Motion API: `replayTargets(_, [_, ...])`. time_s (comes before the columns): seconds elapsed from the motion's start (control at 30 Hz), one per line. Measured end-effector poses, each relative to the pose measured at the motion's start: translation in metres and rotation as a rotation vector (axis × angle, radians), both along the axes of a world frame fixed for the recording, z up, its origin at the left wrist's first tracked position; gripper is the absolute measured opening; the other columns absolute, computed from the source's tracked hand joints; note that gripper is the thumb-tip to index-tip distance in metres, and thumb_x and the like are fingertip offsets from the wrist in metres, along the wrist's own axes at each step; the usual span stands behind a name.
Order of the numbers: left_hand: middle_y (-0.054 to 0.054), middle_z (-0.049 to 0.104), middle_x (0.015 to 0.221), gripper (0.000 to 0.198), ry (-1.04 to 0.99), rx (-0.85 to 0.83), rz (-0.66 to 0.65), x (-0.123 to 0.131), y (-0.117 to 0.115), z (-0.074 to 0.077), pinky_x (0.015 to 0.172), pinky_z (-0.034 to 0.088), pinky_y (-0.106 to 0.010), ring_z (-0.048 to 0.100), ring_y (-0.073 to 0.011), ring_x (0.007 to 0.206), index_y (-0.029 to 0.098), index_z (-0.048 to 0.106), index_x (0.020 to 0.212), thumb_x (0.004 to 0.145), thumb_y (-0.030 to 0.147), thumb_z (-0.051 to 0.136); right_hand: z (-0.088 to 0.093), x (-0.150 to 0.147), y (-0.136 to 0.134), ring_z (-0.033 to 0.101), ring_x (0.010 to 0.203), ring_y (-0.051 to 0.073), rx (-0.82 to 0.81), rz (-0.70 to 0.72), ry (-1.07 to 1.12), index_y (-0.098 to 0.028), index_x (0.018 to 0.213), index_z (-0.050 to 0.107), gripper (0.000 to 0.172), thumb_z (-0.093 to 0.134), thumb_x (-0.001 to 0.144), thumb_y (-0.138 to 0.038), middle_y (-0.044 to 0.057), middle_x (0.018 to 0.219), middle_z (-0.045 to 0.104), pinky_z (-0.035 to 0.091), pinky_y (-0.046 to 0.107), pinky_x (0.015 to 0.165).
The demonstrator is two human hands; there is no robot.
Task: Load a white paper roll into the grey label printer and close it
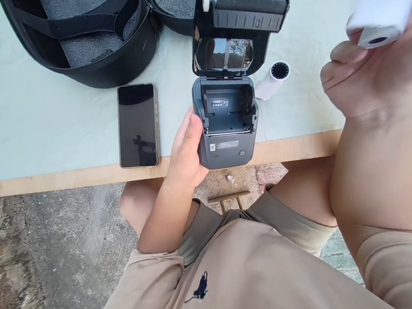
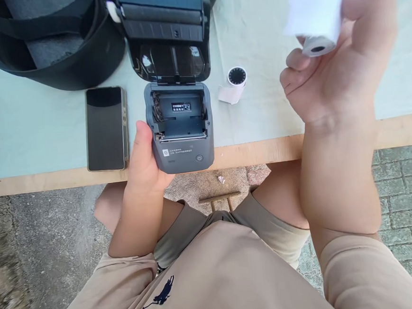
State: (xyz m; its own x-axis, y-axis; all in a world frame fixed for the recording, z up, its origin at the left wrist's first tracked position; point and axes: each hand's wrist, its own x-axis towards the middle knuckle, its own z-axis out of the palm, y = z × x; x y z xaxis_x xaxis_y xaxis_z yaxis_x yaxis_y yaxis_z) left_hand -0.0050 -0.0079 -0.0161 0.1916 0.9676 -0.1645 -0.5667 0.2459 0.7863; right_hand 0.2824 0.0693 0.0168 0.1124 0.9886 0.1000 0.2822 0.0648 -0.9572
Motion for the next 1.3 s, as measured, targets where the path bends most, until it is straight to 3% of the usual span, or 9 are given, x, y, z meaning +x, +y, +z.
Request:
replayTargets(0.13, [-0.008,0.074,0.114,0.040,-0.012,0.004,-0.001,0.002,0.001,0.004,0.107,0.055,-0.039,0.050,-0.0284,0.144,0.025,0.071,0.106,0.093,0.058,0.054,-0.010,-0.005,0.005,0.052,0.068,0.009,-0.087,-0.081,0.152,-0.025,0.103,0.053,0.024,0.054,0.083,-0.038,0.006,0.101,0.060,0.040,0.029,0.059])
replayTargets(0.4, [-0.006,0.074,0.116,0.039,-0.012,-0.023,-0.008,0.002,0.000,0.010,0.112,0.051,-0.040,0.050,-0.0266,0.143,0.022,0.070,0.113,0.099,0.051,0.047,0.008,-0.033,-0.018,0.056,0.084,0.013,0.236,-0.047,-0.303,-0.024,0.097,0.063,0.031,0.077,0.070,-0.017,0.003,0.094,0.063,0.039,0.030,0.072])
replayTargets(0.5, [-0.005,0.074,0.120,0.038,-0.033,-0.028,-0.011,0.002,0.000,0.012,0.115,0.049,-0.039,0.050,-0.0243,0.144,0.024,0.068,0.118,0.102,0.045,0.041,0.006,-0.031,-0.017,0.062,0.096,0.017,0.094,-0.115,-0.597,-0.026,0.107,0.063,0.038,0.075,0.072,-0.017,0.004,0.109,0.068,0.043,0.031,0.075])
replayTargets(0.67, [-0.004,0.072,0.124,0.041,0.010,-0.050,-0.007,0.004,0.000,0.014,0.117,0.047,-0.040,0.046,-0.0245,0.147,0.026,0.066,0.125,0.102,0.044,0.037,0.002,-0.032,-0.017,0.063,0.090,0.019,-0.130,-0.162,-0.742,-0.030,0.122,0.056,0.056,0.072,0.071,-0.015,0.003,0.109,0.073,0.047,0.039,0.082])
replayTargets(0.8, [-0.004,0.073,0.121,0.041,0.026,-0.059,-0.005,0.003,-0.001,0.014,0.118,0.046,-0.039,0.045,-0.0248,0.148,0.026,0.065,0.126,0.102,0.044,0.037,0.013,-0.038,-0.030,0.057,0.127,0.025,0.158,-0.078,-0.749,-0.029,0.133,0.048,0.065,0.070,0.072,-0.019,0.005,0.139,0.058,0.049,0.042,0.093])
replayTargets(0.93, [-0.006,0.072,0.122,0.042,0.030,-0.055,-0.017,0.001,-0.001,0.013,0.114,0.050,-0.040,0.048,-0.0270,0.145,0.024,0.066,0.125,0.101,0.048,0.042,0.023,-0.053,-0.044,0.067,0.100,0.024,0.431,-0.069,-0.779,-0.027,0.122,0.060,0.041,0.058,0.081,-0.025,0.006,0.123,0.065,0.053,0.037,0.074])
replayTargets(1.0, [-0.007,0.072,0.122,0.045,0.047,-0.051,-0.017,0.001,0.000,0.012,0.108,0.054,-0.041,0.051,-0.0290,0.142,0.024,0.067,0.123,0.098,0.055,0.046,0.020,-0.064,-0.046,0.068,0.091,0.023,0.428,0.038,-0.825,-0.022,0.123,0.061,0.040,0.058,0.083,-0.025,0.011,0.121,0.065,0.055,0.038,0.072])
replayTargets(1.1, [-0.008,0.071,0.123,0.051,0.089,-0.038,0.019,0.002,0.000,0.010,0.100,0.058,-0.040,0.053,-0.0308,0.140,0.025,0.069,0.117,0.093,0.065,0.047,0.010,-0.075,-0.044,0.067,0.109,0.030,0.413,0.136,-0.899,-0.015,0.128,0.061,0.044,0.059,0.085,-0.021,0.018,0.129,0.063,0.058,0.045,0.088])
replayTargets(1.3, [-0.009,0.070,0.123,0.056,0.109,-0.045,0.021,0.003,0.000,0.008,0.096,0.059,-0.038,0.052,-0.0307,0.139,0.024,0.069,0.115,0.090,0.070,0.048,-0.007,-0.081,-0.036,0.060,0.127,0.029,0.271,0.146,-0.841,-0.027,0.130,0.057,0.045,0.059,0.087,-0.015,0.008,0.140,0.061,0.052,0.050,0.104])
